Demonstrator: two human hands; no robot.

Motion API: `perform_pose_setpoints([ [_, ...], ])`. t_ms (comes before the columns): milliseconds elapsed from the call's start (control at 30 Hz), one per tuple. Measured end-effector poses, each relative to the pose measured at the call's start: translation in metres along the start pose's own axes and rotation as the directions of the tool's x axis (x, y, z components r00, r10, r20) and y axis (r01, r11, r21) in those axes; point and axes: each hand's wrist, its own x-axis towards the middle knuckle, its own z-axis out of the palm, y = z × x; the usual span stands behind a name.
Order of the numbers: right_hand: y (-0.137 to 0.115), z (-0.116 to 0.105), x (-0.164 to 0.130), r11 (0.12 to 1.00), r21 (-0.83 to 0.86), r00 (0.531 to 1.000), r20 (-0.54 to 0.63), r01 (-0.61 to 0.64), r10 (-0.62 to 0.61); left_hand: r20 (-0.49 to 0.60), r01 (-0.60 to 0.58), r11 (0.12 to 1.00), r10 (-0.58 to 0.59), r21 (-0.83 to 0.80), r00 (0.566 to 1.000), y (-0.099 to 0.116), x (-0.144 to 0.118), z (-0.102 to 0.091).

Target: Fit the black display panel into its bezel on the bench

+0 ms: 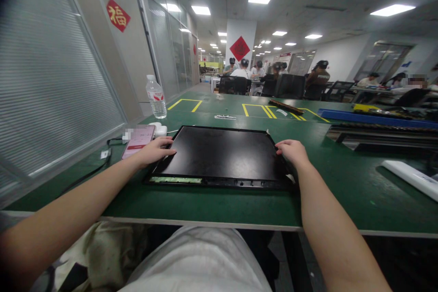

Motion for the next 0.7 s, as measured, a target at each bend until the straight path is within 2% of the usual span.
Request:
perform_pose_setpoints([
  [267, -0.002, 0.001, -0.002, 0.999, 0.036, 1.000, 0.003, -0.025, 0.025, 0.067, 0.001, 1.000, -0.001, -0.004, 0.998, -0.011, 0.005, 0.001],
  [700, -0.005, 0.000, -0.005, 0.996, 0.073, 0.999, 0.016, -0.042, 0.041, 0.066, -0.024, 0.998, 0.021, 0.052, 0.998, -0.015, 0.006, 0.003],
])
